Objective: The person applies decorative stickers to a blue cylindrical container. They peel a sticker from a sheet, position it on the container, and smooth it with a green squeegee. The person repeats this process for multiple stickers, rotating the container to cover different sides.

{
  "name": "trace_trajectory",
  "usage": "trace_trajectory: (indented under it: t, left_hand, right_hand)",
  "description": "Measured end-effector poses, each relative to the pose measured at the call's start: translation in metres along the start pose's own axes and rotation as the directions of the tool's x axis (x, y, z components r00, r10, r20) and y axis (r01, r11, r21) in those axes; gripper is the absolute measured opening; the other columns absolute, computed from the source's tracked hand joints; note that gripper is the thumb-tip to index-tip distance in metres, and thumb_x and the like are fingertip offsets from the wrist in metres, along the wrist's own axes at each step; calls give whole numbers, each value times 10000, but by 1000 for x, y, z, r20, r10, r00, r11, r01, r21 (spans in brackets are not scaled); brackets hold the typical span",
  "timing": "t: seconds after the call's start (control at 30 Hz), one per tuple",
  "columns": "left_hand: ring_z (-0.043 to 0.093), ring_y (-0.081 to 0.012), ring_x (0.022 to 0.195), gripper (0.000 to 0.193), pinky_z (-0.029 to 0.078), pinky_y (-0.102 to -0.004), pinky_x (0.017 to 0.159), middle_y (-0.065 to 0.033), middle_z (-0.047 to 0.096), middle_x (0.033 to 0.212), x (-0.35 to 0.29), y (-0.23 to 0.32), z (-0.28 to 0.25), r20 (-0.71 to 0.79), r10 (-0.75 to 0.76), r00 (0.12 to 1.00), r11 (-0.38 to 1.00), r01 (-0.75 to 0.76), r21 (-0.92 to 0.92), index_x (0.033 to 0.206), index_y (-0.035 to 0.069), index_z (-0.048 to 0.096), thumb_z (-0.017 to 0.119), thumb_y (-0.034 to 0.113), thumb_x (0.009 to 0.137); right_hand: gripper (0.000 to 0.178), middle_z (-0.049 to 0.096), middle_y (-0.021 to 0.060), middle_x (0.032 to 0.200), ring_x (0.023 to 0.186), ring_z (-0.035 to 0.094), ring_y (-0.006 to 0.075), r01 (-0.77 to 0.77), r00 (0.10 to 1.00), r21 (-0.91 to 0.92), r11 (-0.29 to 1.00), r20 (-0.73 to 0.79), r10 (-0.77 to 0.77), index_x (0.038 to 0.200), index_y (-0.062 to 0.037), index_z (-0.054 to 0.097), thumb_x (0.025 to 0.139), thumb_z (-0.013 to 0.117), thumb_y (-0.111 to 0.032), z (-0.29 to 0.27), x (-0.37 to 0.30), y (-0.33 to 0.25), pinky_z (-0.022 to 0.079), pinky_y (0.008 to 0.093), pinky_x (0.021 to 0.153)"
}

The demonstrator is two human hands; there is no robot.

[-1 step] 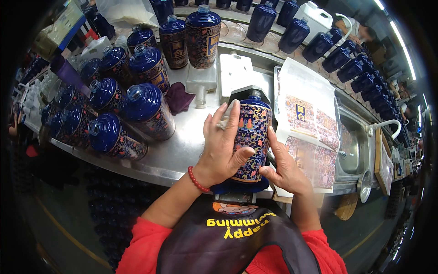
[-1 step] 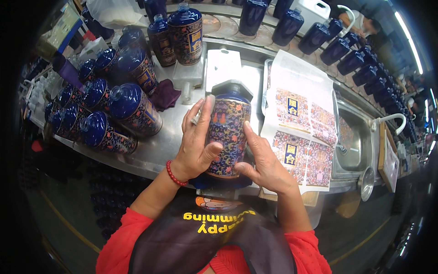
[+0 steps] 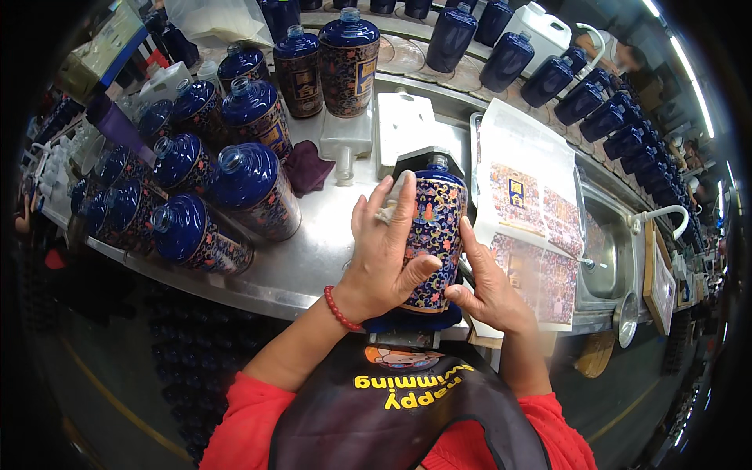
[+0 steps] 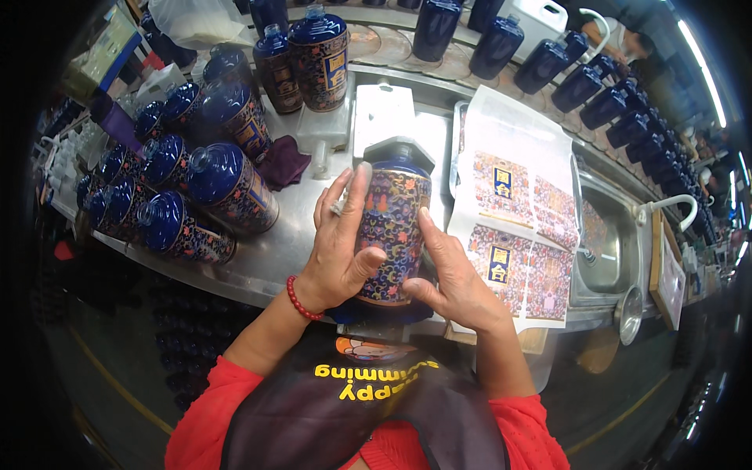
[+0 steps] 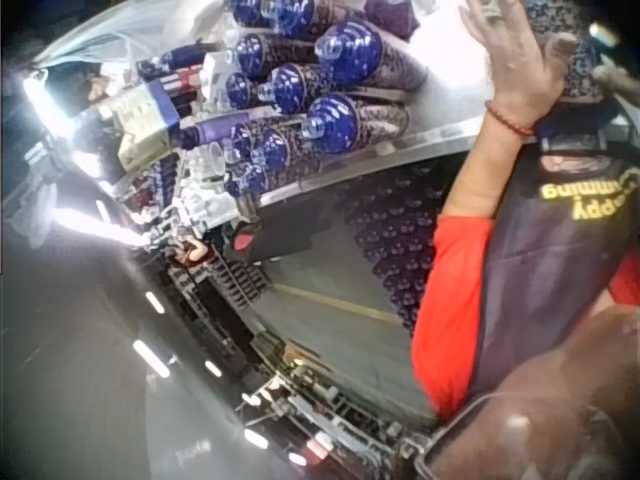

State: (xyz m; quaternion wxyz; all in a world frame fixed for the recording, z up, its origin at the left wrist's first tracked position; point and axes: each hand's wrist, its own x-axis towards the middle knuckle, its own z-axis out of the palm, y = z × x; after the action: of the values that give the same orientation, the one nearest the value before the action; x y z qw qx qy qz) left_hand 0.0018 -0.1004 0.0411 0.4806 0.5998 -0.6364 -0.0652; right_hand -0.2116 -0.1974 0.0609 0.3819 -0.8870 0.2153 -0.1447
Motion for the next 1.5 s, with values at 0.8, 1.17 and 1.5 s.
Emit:
trace_trajectory:
  t: [0.8, 1.17, 1.5]
  left_hand:
    - [318, -446, 1426, 979, 148, -528, 1202, -265, 425, 1539, -57, -8, -4, 122, -143, 982, 980, 158, -123, 1602, -3, 258, 557, 664, 951]
    - [390, -391, 1421, 981, 166, -495, 1197, -271, 430, 1522, -54, -7, -8, 160, -134, 978, 984, 151, -99, 1594, -45, 244, 580, 620, 956]
    - [430, -430, 1367, 864, 114, -626, 1180, -256, 477, 1478, -56, 20, 0, -35, -70, 997, 991, 74, 115, 1557, -34, 337, 601, 542, 969]
  right_hand:
    - [962, 401, 249, 1566, 1372, 479, 365, 84, 994, -88, 993, -66, -90, 1608, -15, 261, 912, 725, -490, 12, -12, 3, 367, 445, 1163]
    - [1063, 421, 249, 1549, 1340, 518, 340, 79, 995, -57, 995, -61, -83, 1619, -46, 261, 838, 779, -549, 7, -14, 10, 398, 447, 1141]
    - [670, 330, 201, 1617, 1361, 463, 416, 134, 984, -370, 919, -60, -168, 1497, -224, 537, 868, 768, -238, -28, 22, -25, 423, 491, 1114]
